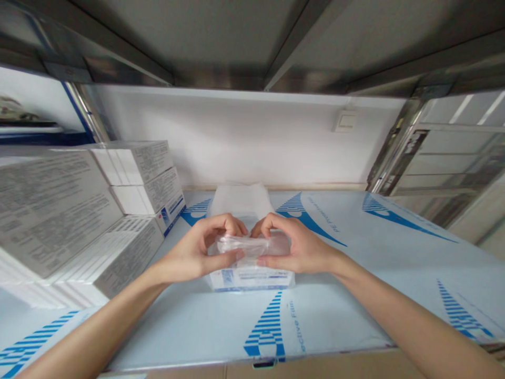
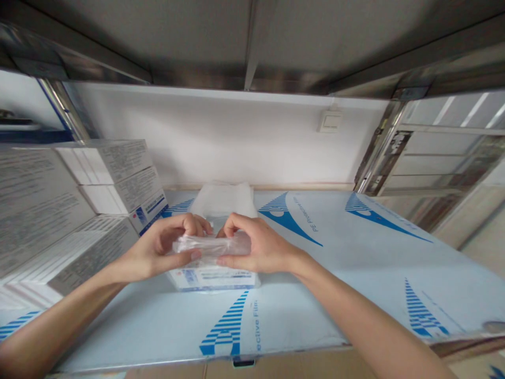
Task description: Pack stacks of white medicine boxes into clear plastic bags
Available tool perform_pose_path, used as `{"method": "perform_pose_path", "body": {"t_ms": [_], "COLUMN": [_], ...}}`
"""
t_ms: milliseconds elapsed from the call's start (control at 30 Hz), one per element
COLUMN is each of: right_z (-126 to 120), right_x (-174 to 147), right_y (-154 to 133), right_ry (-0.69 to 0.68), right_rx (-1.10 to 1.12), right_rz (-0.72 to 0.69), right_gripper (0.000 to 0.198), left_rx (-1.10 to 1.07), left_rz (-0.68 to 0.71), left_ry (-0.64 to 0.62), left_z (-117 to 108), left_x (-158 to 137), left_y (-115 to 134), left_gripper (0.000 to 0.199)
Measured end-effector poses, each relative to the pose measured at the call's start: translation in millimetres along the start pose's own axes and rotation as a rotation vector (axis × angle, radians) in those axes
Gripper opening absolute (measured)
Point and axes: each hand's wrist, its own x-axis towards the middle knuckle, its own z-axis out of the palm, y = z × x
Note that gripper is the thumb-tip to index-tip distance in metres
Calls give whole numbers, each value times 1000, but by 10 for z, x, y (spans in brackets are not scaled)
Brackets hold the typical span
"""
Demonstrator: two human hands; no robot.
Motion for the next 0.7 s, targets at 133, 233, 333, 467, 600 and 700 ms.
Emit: {"method": "perform_pose_path", "body": {"t_ms": [133, 233, 333, 467, 600, 700], "right_z": [20, 13, -32, -108, -126, -112], "right_x": [8, 17, 26, 24, 0, -15], "right_y": [31, 47, 46, 27, -16, -69], "right_ry": [87, 132, 126, 64, 14, 56], "right_rx": [9, 38, 74, 303, 461, 313], "right_rz": [12, 1, -33, -110, -123, -170], "right_gripper": [30, 43, 36, 5, 17, 14], "left_rx": [-144, -208, -218, 20, 574, 774], "left_rz": [-31, 1, 37, 24, 16, 3], "left_ry": [64, 85, 60, -30, -112, -206], "left_z": [-6, -34, -98, -192, -222, -221], "left_x": [33, 29, -5, -15, 25, 14], "left_y": [-59, -49, 27, 206, 339, 361], "left_gripper": [31, 39, 35, 20, 11, 19]}}
